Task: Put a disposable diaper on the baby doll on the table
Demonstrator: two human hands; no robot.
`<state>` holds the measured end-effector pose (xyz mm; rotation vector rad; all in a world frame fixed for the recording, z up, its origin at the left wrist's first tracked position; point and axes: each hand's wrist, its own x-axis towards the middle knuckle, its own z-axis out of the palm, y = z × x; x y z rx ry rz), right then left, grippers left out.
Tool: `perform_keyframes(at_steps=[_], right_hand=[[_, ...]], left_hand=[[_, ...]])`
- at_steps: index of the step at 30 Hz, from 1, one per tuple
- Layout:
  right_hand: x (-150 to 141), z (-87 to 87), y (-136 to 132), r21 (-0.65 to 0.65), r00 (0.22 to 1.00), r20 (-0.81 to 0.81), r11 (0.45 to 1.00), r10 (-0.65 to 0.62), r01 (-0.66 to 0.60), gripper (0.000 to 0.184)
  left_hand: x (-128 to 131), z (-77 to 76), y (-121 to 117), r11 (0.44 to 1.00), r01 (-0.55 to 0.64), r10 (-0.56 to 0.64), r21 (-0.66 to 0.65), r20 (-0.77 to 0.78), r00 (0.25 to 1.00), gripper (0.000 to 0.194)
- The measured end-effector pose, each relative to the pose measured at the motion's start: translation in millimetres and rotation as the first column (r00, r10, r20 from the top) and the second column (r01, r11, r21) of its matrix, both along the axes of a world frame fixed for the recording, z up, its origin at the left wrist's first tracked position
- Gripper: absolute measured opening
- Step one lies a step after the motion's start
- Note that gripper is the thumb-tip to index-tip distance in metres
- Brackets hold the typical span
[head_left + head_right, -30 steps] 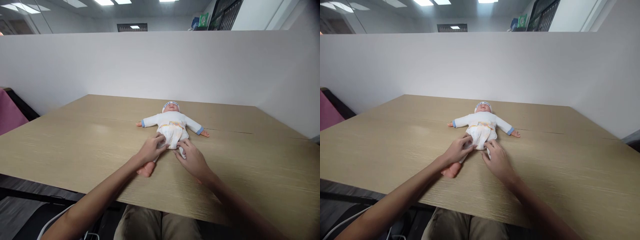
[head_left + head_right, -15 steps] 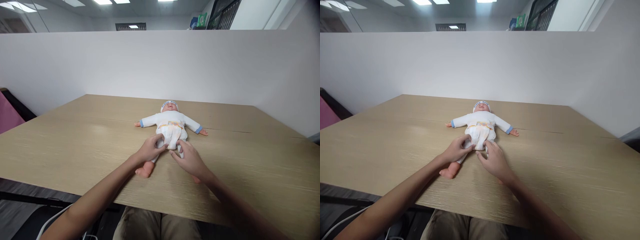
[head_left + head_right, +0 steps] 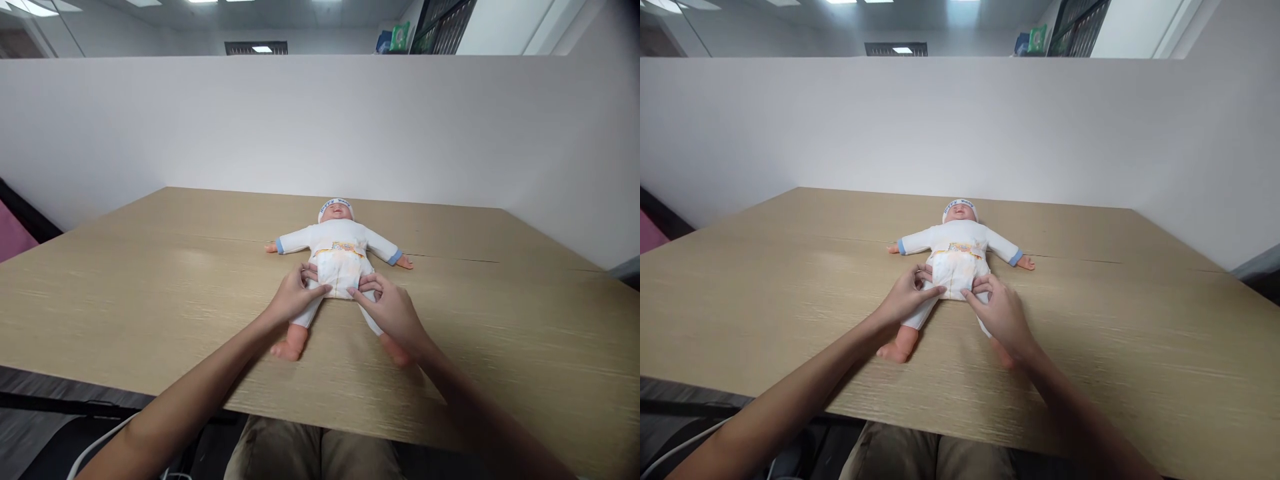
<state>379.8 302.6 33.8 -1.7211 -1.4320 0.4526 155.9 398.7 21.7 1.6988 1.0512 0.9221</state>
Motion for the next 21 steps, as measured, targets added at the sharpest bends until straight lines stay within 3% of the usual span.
perform_keyframes(at_steps=[5, 8, 12, 18, 21], right_hand=[[1, -0.9, 2, -0.003, 0.988, 0.015, 0.989, 0.151, -0.151, 0.037], [1, -9.2, 5, -0.005, 0.987, -0.140, 0.996, 0.082, -0.084, 0.049], [6, -17.4, 8, -0.030, 0.944, -0.321, 0.996, 0.075, -0.090, 0.056], [6, -17.2, 9, 0.006, 0.881, -0.461, 0.993, 0.109, -0.120, 0.054], [3, -11.9, 6, -0.004, 0.930, -0.367, 0.999, 0.030, -0.034, 0.054]], left_hand=[[-1, 13.4, -2, 0.987, 0.164, -0.162, 0.004, -0.105, 0.981, 0.039], [-3, 18.2, -1, 0.959, 0.242, -0.235, -0.150, 0.064, 0.970, 0.046], [-9, 17.5, 3, 0.886, 0.308, -0.217, -0.348, 0.276, 0.936, 0.054], [-11, 10.8, 10, 0.883, 0.327, -0.227, -0.337, 0.303, 0.926, 0.060], [-10, 7.7, 12, 0.901, 0.305, -0.217, -0.308, 0.289, 0.932, 0.062]])
